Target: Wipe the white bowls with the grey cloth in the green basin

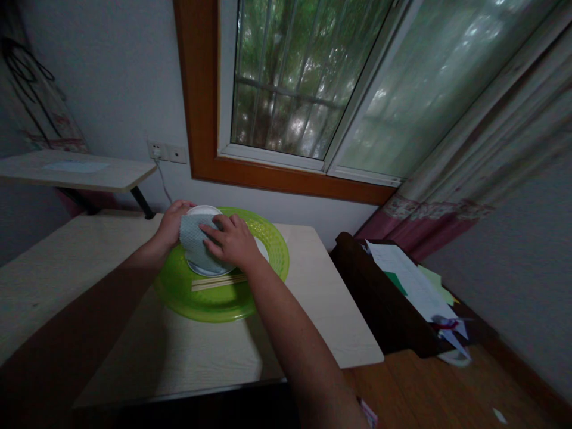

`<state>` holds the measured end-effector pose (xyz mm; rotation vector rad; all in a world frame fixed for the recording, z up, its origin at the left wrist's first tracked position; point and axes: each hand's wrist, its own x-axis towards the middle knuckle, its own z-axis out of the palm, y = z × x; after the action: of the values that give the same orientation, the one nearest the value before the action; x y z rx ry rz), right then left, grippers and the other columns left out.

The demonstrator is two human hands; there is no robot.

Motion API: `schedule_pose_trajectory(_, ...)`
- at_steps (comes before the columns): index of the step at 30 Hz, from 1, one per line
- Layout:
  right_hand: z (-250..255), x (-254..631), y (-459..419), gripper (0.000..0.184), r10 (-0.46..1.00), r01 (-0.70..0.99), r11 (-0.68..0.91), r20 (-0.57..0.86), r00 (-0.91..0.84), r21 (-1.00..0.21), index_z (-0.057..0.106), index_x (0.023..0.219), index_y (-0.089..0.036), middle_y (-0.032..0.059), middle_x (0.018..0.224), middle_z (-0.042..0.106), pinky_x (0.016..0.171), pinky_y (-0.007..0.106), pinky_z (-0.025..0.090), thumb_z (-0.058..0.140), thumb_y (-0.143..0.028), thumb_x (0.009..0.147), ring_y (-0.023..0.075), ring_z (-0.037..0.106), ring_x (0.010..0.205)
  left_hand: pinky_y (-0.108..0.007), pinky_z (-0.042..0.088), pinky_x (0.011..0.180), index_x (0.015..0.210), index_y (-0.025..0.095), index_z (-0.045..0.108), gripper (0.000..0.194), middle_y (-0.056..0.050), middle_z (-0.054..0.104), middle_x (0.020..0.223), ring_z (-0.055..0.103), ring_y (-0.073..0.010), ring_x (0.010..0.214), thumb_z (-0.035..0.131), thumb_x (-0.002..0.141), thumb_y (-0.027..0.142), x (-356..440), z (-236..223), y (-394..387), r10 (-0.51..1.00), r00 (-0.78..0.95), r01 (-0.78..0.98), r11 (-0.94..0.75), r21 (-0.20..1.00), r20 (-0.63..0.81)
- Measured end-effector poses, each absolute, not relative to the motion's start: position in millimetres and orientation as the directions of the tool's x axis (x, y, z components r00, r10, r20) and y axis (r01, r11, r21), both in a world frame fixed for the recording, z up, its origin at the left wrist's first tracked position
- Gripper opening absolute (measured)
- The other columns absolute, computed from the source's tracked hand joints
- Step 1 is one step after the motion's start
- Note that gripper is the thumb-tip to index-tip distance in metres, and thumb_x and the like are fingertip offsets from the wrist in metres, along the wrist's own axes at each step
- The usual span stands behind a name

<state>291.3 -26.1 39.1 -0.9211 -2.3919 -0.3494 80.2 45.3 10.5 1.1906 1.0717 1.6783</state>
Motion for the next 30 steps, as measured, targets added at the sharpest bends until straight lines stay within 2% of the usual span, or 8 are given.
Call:
schedule_pose_trajectory(3, 38.3, 291.7, -23.8, 0.046, 0.569, 0.721, 0.692, 0.595, -0.568, 0.026, 0.060, 0.143, -0.033, 0.0104, 0.133, 0.056, 0.100, 0.046, 0.044, 0.057, -0.046, 0.099, 0.0285, 0.047, 0.113, -0.026, 0.042, 0.061, 0.083, 0.019, 0.061, 0.011, -0.001, 0.060, 0.077, 0.053, -0.0156, 0.069, 0.057, 0.083, 0.029, 80.7, 9.1, 47.5, 0.929, -0.254, -0.132, -0.308, 0.942, 0.268)
schedule_pose_trajectory(7, 35.2, 294.7, -19.1, 0.040, 0.560, 0.729, 0.685, 0.632, -0.536, 0.011, 0.069, 0.133, -0.028, 0.0120, 0.121, 0.061, 0.094, 0.044, 0.046, 0.056, -0.046, 0.100, 0.0273, 0.050, 0.108, -0.025, 0.040, 0.055, 0.085, 0.020, 0.062, 0.014, 0.000, 0.059, 0.074, 0.053, -0.0157, 0.064, 0.055, 0.081, 0.032, 82.0, 7.7, 48.7, 0.921, -0.304, -0.106, -0.287, 0.952, 0.244)
schedule_pose_trajectory(11, 31.0, 295.6, -17.0, 0.036, 0.513, 0.653, 0.757, 0.592, -0.622, 0.030, 0.072, 0.128, -0.028, 0.0097, 0.105, 0.062, 0.087, 0.038, 0.048, 0.051, -0.042, 0.103, 0.0233, 0.055, 0.098, -0.025, 0.039, 0.054, 0.086, 0.020, 0.062, 0.017, -0.001, 0.059, 0.076, 0.054, -0.0154, 0.063, 0.055, 0.080, 0.034, 80.8, 7.1, 48.2, 0.915, -0.296, -0.077, -0.310, 0.948, 0.275)
schedule_pose_trajectory(14, 29.6, 294.0, -17.9, 0.038, 0.501, 0.619, 0.784, 0.551, -0.667, 0.036, 0.065, 0.137, -0.032, 0.0081, 0.106, 0.061, 0.084, 0.035, 0.049, 0.048, -0.041, 0.104, 0.0210, 0.056, 0.094, -0.025, 0.043, 0.061, 0.082, 0.020, 0.061, 0.014, -0.001, 0.060, 0.079, 0.055, -0.0154, 0.070, 0.057, 0.079, 0.033, 79.2, 6.9, 48.4, 0.911, -0.270, -0.100, -0.348, 0.932, 0.311)
schedule_pose_trajectory(20, 31.9, 292.7, -18.9, 0.046, 0.580, 0.717, 0.696, 0.556, -0.595, 0.040, 0.055, 0.147, -0.030, 0.0094, 0.110, 0.062, 0.080, 0.033, 0.051, 0.046, -0.044, 0.104, 0.0218, 0.058, 0.095, -0.026, 0.042, 0.062, 0.082, 0.020, 0.061, 0.012, -0.001, 0.060, 0.078, 0.053, -0.0153, 0.070, 0.056, 0.081, 0.030, 79.5, 10.0, 46.0, 0.919, -0.260, -0.096, -0.330, 0.939, 0.296)
schedule_pose_trajectory(26, 31.0, 295.0, -17.2, 0.046, 0.598, 0.745, 0.666, 0.572, -0.561, 0.035, 0.065, 0.138, -0.025, 0.0103, 0.105, 0.066, 0.079, 0.032, 0.050, 0.047, -0.050, 0.103, 0.0211, 0.060, 0.092, -0.027, 0.041, 0.058, 0.086, 0.020, 0.062, 0.015, -0.001, 0.061, 0.079, 0.055, -0.0158, 0.067, 0.056, 0.083, 0.033, 80.4, 7.3, 48.8, 0.905, -0.330, -0.069, -0.307, 0.949, 0.269)
schedule_pose_trajectory(30, 33.6, 294.8, -21.2, 0.044, 0.612, 0.711, 0.703, 0.480, -0.628, 0.034, 0.063, 0.140, -0.030, 0.0084, 0.110, 0.067, 0.080, 0.030, 0.049, 0.046, -0.049, 0.104, 0.0193, 0.062, 0.092, -0.026, 0.041, 0.057, 0.088, 0.020, 0.062, 0.017, -0.001, 0.061, 0.080, 0.055, -0.0156, 0.066, 0.055, 0.082, 0.035, 78.5, 4.5, 52.1, 0.913, -0.301, -0.072, -0.308, 0.949, 0.274)
